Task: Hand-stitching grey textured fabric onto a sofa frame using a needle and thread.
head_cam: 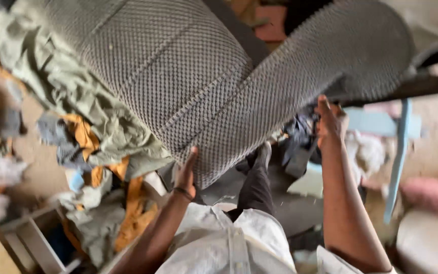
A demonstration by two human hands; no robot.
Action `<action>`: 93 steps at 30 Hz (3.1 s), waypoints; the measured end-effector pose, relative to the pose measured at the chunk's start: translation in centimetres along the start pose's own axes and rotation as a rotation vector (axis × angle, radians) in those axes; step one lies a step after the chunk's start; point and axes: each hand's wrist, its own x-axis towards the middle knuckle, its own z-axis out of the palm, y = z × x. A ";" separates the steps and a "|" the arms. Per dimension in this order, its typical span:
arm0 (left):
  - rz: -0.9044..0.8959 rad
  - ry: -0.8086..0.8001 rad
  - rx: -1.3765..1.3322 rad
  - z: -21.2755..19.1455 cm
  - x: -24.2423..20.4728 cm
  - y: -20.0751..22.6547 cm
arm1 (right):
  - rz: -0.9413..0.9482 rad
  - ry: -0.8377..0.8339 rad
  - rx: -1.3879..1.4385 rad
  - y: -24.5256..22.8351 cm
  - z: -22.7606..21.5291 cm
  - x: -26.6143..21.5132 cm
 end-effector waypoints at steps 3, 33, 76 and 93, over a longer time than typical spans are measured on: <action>0.061 0.046 -0.125 -1.3 4.2 -5.2 | 0.008 -0.322 0.007 -0.8 0.7 2.8; -0.507 0.223 -1.350 6.0 2.0 -8.9 | 0.506 -0.452 0.270 -7.1 5.5 -12.3; -0.474 -0.092 -0.200 -21.7 2.3 1.2 | 0.433 -0.106 0.240 -8.0 7.4 -41.6; 1.362 -0.230 1.297 1.7 7.7 -4.0 | -0.164 -0.060 0.287 -1.7 -0.4 -22.2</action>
